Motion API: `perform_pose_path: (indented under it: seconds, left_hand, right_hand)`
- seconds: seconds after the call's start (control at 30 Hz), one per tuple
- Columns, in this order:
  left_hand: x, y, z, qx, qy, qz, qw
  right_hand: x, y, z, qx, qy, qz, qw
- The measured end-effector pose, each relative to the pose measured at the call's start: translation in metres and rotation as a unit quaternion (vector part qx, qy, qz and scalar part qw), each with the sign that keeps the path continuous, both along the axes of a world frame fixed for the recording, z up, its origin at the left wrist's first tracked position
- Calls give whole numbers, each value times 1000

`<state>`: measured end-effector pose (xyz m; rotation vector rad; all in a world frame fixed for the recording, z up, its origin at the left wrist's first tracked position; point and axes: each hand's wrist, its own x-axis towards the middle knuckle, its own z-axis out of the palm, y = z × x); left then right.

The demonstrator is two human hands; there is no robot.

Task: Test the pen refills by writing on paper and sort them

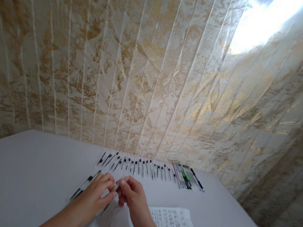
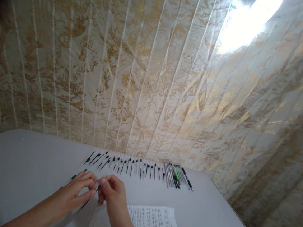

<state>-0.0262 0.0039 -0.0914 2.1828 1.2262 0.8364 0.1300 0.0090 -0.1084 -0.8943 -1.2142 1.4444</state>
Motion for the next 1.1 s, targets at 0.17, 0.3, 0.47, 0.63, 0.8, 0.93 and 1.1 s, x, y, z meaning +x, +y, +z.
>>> perform_pose_path:
  seconds: [0.17, 0.3, 0.47, 0.63, 0.8, 0.93, 1.1]
  left_hand:
    - [0, 0, 4, -110, -91, -48, 989]
    - [-2, -1, 13, -99, -62, -40, 992]
    - [3, -5, 12, -50, -9, -34, 998]
    - [7, -7, 13, -39, 9, -36, 999]
    - [7, -10, 19, -41, 21, -44, 998]
    - [8, -12, 22, -48, 19, -54, 997]
    - [12, -12, 26, -55, -47, -54, 996]
  right_hand:
    - [19, -8, 35, 77, -105, -50, 990]
    - [45, -20, 74, 187, -153, -164, 956]
    - [62, -34, 101, 264, -171, -244, 917]
    - [55, -34, 95, 268, -186, -216, 920]
    - [47, -30, 89, 242, -205, -178, 931]
    - [47, -30, 88, 223, -207, -155, 940]
    - [39, -28, 75, 176, -209, -39, 961]
